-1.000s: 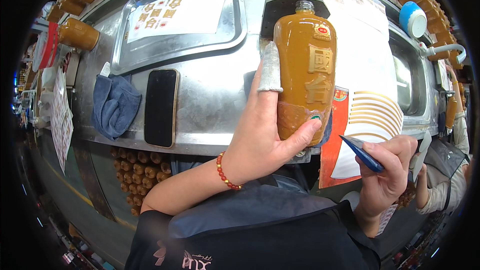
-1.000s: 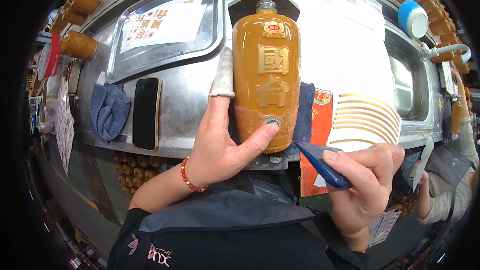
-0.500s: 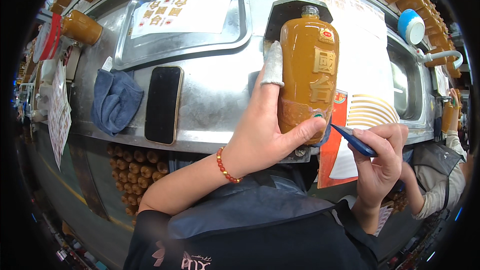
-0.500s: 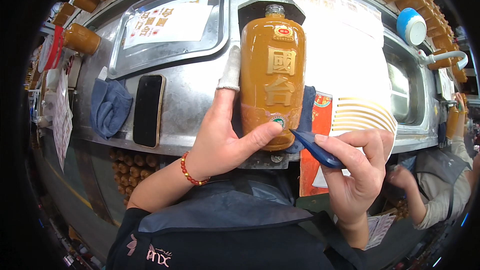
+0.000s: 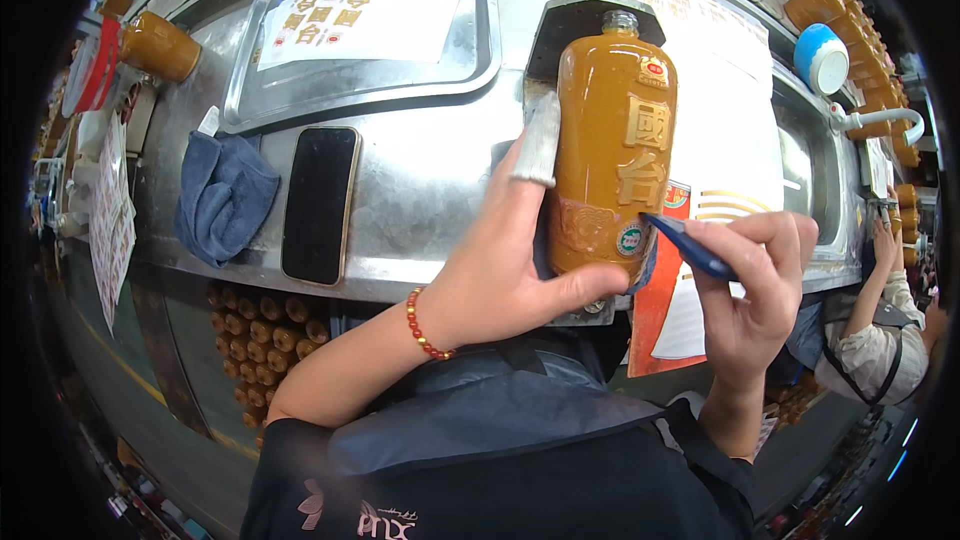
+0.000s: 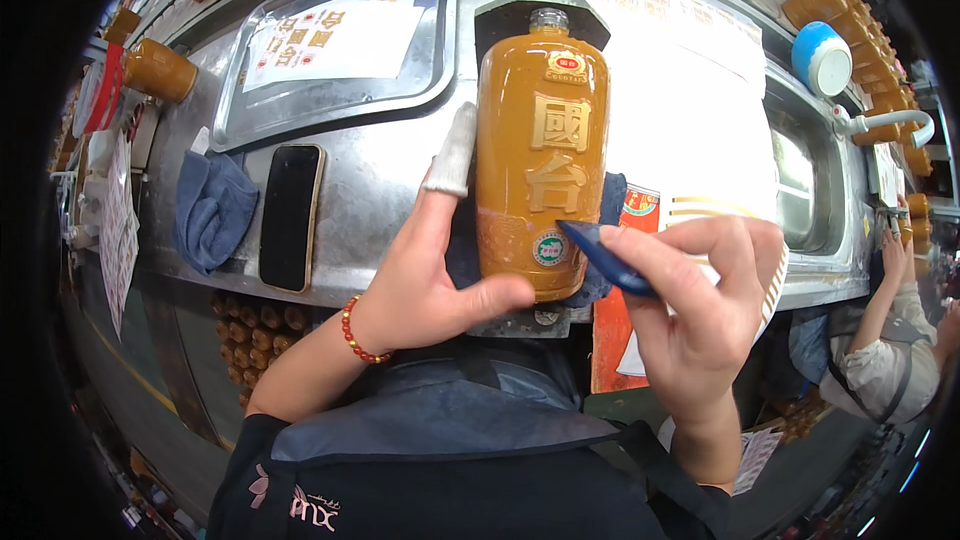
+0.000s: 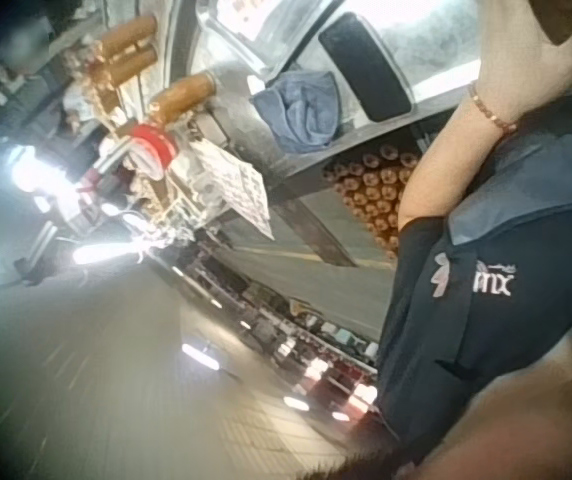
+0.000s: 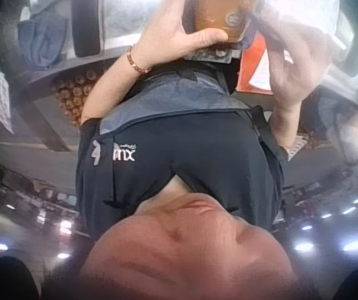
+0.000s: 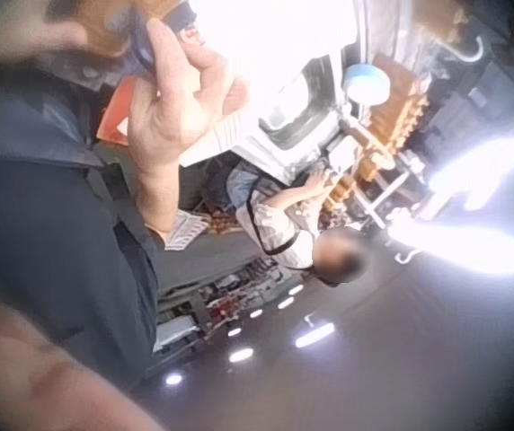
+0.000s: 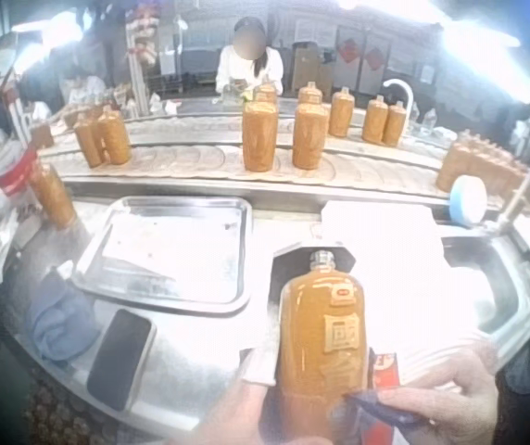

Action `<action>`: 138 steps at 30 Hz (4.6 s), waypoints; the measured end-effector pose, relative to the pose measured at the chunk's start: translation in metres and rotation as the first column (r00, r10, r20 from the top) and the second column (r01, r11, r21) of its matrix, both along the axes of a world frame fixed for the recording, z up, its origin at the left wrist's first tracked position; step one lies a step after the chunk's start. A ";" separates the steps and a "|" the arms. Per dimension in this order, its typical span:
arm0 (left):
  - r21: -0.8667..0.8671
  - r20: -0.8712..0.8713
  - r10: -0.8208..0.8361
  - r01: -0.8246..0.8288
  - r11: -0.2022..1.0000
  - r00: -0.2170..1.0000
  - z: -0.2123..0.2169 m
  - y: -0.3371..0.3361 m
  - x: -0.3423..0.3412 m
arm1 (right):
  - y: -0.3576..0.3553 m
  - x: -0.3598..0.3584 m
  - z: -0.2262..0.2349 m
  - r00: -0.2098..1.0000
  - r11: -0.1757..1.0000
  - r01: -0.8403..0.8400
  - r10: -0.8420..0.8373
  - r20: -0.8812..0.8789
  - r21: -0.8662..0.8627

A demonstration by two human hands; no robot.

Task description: The person applies a small circular sticker to the front of a large amber bottle, then wraps a clear plastic band around the bottle's midsection and smooths it with a blue cloth. The person repeats this process on multiple bottles along a production line.

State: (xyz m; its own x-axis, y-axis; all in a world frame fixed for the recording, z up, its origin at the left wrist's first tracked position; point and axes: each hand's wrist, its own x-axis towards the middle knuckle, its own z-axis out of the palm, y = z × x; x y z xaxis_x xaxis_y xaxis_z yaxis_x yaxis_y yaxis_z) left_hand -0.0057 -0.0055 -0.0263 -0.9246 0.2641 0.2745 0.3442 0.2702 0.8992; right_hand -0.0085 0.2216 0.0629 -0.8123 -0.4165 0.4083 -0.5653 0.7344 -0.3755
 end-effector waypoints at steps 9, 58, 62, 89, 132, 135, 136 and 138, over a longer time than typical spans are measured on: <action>-0.122 -0.192 0.098 -0.123 0.985 0.977 -0.006 0.005 0.000 | 0.002 0.009 0.002 0.999 0.999 -0.037 0.036 0.033 0.027; -0.134 -0.184 0.232 -0.258 0.957 0.955 -0.010 0.020 0.014 | -0.039 0.026 0.004 0.954 0.935 -0.290 0.299 -0.014 0.205; -0.023 -0.126 0.255 -0.260 0.965 0.959 -0.002 0.020 0.016 | -0.045 0.019 0.010 0.969 0.936 -0.182 0.223 -0.109 0.302; -0.132 -0.155 0.120 -0.141 0.981 0.981 0.002 0.003 0.008 | -0.017 -0.007 0.011 0.914 0.916 -0.400 0.399 0.071 0.006; -0.084 0.057 0.011 -0.006 0.996 0.998 -0.009 0.011 0.007 | 0.006 0.010 -0.066 0.477 0.554 0.564 0.387 0.789 -0.612; -0.030 0.063 -0.045 0.047 0.998 0.997 -0.011 0.008 0.007 | 0.007 0.008 -0.063 0.450 0.558 0.569 0.404 0.797 -0.604; -0.028 0.041 -0.062 0.064 0.998 0.997 -0.011 0.005 0.006 | 0.007 0.008 -0.063 0.451 0.563 0.566 0.400 0.798 -0.602; 0.085 0.052 -0.067 0.063 0.994 0.996 -0.010 0.006 0.006 | 0.007 0.009 -0.063 0.450 0.555 0.569 0.408 0.795 -0.607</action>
State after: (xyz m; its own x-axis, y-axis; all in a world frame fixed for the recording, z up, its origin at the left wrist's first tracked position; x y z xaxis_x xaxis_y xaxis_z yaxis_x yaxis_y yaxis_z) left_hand 0.0002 0.0003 -0.0366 -0.9205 0.3024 0.2474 0.3082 0.1727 0.9355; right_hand 0.0002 0.2286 0.0003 -0.8836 -0.2660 -0.3854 0.4219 -0.0953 -0.9016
